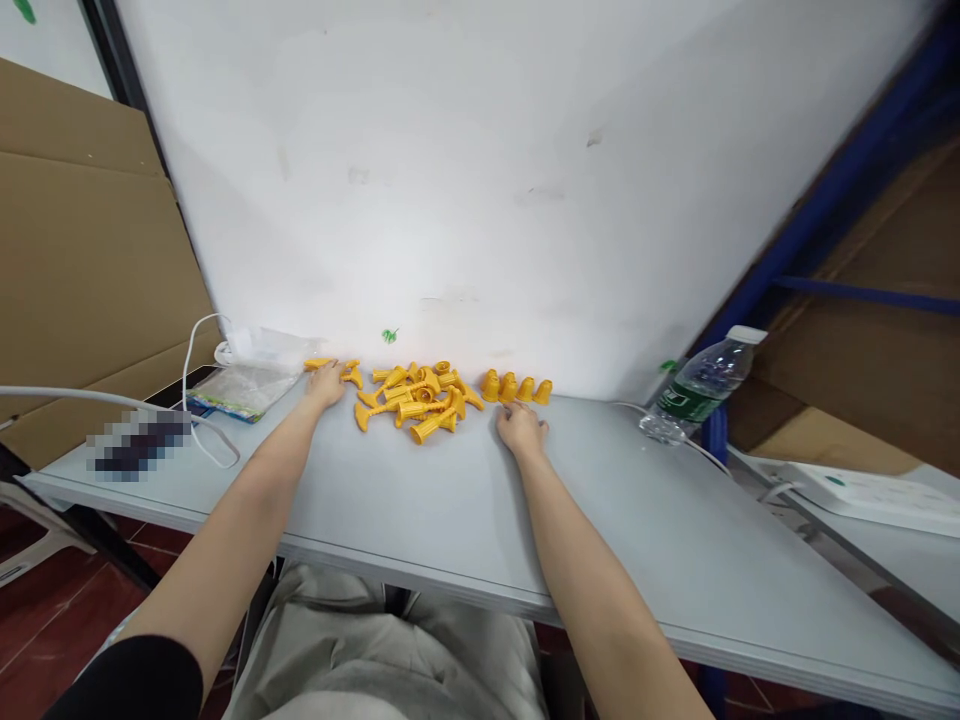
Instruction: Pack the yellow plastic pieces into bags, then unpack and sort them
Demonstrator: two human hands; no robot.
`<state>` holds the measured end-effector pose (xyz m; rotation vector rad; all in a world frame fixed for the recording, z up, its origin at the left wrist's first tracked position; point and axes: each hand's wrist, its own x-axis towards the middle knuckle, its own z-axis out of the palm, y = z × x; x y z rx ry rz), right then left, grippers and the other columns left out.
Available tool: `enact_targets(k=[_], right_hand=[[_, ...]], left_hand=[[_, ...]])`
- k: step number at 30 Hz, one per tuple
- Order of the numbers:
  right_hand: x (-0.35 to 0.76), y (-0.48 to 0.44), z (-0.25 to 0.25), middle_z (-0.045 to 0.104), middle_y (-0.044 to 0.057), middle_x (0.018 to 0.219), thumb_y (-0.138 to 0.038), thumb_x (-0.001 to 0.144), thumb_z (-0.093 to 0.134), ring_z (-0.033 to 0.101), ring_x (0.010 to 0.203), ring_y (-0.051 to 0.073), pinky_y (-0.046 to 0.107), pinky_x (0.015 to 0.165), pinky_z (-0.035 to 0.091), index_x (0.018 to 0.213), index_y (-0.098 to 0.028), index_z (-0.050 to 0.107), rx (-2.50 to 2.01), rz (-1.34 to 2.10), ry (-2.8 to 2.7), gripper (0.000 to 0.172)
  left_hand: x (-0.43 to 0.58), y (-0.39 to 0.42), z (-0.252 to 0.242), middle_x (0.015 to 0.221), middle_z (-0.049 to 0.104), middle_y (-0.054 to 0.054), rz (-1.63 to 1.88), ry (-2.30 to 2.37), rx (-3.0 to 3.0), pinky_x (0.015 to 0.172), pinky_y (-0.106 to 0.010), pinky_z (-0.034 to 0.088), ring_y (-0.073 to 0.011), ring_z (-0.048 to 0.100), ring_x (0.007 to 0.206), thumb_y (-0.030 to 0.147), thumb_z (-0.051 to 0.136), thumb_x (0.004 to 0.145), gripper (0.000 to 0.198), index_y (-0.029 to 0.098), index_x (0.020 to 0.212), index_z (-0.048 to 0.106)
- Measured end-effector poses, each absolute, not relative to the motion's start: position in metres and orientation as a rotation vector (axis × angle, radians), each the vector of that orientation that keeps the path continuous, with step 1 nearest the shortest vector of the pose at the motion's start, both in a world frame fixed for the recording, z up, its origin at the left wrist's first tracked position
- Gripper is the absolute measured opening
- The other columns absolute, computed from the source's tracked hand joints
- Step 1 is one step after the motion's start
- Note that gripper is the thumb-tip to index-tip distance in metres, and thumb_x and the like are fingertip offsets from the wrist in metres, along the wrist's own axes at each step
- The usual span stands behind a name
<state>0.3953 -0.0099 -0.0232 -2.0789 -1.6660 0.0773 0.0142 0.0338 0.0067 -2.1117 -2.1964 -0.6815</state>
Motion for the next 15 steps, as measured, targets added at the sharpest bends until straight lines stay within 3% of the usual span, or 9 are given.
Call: enact_targets(k=[6,11,15], right_hand=[[0.378,-0.012,-0.014,0.067,0.012,0.105,-0.03,0.095,0.036,0.059,0.101,0.027,0.039,0.088,0.043,0.102,-0.019,0.065,-1.804,0.018,-1.696,0.032],[0.354,-0.025,0.002,0.065,0.007,0.072,-0.055,0.093,0.034,0.06,0.071,0.022,0.03,0.064,0.04,0.08,-0.019,0.064,-1.752,0.069,-1.739,0.049],[0.334,-0.033,0.011,0.061,0.005,0.064,-0.064,0.087,0.041,0.058,0.067,0.02,0.028,0.058,0.035,0.062,-0.021,0.058,-1.788,0.209,-1.834,0.052]], left_hand=[[0.053,0.026,0.023,0.126,0.063,-0.011,-1.259,-1.953,-2.123,0.108,-0.038,0.039,-0.0239,0.056,0.121,0.007,0.045,0.08,0.043,0.015,0.118,0.064],[0.1,0.012,0.027,0.117,0.066,-0.009,-1.863,-1.838,-1.993,0.101,-0.036,0.045,-0.0208,0.06,0.112,0.008,0.045,0.079,0.037,0.017,0.11,0.064],[0.124,-0.009,0.01,0.11,0.069,-0.008,-1.872,-1.756,-2.003,0.1,-0.039,0.045,-0.0209,0.061,0.108,0.009,0.046,0.08,0.031,0.018,0.103,0.065]])
